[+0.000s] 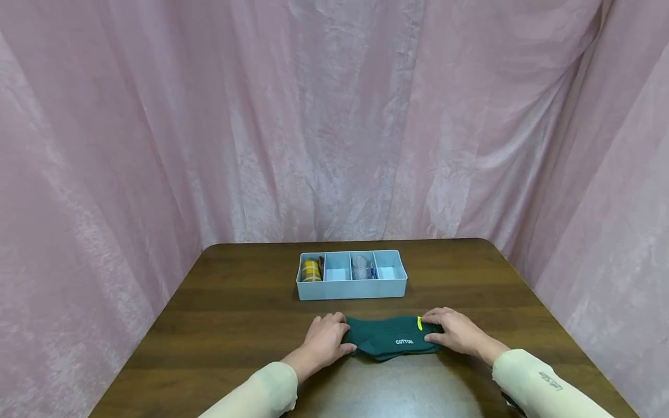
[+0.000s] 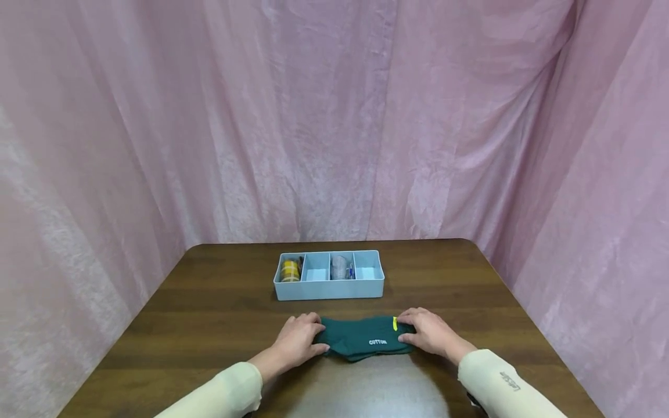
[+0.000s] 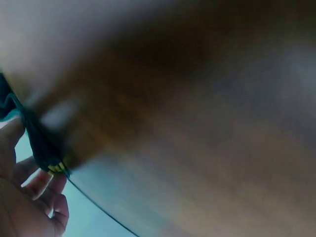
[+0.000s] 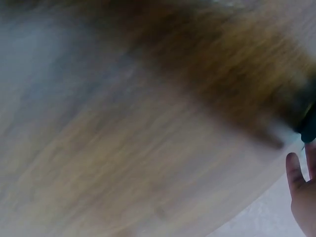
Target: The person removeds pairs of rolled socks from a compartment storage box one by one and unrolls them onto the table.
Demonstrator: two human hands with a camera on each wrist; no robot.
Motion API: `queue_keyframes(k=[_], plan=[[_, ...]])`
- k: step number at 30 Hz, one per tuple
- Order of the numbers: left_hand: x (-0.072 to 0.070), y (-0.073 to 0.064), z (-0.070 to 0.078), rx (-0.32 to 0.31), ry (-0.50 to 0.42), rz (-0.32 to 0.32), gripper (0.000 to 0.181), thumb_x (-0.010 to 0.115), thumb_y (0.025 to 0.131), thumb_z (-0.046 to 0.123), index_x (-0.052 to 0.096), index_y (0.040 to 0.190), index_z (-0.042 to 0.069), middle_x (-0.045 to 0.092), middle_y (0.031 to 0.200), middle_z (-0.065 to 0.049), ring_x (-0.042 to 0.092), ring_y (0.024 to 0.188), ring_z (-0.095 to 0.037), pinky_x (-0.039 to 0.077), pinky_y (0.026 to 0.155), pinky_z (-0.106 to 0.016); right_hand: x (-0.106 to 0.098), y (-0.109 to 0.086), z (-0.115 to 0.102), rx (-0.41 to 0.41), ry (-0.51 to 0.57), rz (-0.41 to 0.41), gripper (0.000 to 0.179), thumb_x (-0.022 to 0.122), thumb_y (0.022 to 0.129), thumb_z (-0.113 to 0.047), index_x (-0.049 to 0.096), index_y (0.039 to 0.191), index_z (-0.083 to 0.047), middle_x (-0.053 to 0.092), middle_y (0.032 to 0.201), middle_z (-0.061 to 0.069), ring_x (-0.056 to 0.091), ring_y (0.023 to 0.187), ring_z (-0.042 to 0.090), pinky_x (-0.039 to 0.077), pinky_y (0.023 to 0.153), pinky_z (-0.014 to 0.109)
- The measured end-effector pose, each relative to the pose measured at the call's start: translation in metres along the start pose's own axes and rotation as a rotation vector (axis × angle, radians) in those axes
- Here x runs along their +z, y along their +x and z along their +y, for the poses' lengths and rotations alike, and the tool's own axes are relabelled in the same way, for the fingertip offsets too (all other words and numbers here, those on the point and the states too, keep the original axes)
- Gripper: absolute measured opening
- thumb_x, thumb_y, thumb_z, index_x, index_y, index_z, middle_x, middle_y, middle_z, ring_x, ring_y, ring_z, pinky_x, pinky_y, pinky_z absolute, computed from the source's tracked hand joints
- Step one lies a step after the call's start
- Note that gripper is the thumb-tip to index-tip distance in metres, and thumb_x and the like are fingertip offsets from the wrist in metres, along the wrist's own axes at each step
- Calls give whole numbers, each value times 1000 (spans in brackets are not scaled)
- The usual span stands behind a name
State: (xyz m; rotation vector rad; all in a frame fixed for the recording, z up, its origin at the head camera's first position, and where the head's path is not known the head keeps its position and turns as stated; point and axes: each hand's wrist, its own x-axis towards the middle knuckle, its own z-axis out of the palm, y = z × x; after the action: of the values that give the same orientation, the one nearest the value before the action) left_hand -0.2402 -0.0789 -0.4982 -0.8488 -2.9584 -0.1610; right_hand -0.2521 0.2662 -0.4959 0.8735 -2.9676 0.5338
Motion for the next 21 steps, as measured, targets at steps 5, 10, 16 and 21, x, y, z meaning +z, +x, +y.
queue_keyframes(k=[5, 10, 16, 21], plan=[[2, 7, -9, 30, 25, 4, 45, 71, 89, 45, 72, 120, 12, 61, 121, -1, 55, 108, -20, 42, 83, -35, 3, -8, -2, 7, -21, 36, 49, 73, 88, -43, 71, 119, -6, 65, 114, 5, 61, 106, 30, 49, 89, 54], [1, 17, -19, 64, 67, 16, 43, 71, 91, 43, 71, 123, 13, 62, 128, 0, 55, 117, -21, 42, 88, -38, 7, -14, -7, 33, -32, 94, 51, 73, 87, -47, 73, 117, -7, 67, 110, 0, 63, 102, 27, 50, 85, 52], [0, 29, -23, 60, 102, 3, 42, 70, 92, 40, 70, 125, 14, 61, 134, 1, 52, 124, -22, 41, 95, -41, 13, -21, -11, 55, -47, 139, 49, 72, 85, -52, 75, 111, -10, 67, 104, -5, 64, 97, 21, 50, 83, 50], [0, 38, -23, 38, 158, 26, 41, 73, 89, 41, 72, 121, 16, 62, 131, -1, 54, 121, -22, 43, 93, -42, 12, -25, -15, 49, -49, 120, 48, 71, 85, -54, 76, 108, -12, 64, 99, -9, 63, 90, 16, 51, 78, 45]])
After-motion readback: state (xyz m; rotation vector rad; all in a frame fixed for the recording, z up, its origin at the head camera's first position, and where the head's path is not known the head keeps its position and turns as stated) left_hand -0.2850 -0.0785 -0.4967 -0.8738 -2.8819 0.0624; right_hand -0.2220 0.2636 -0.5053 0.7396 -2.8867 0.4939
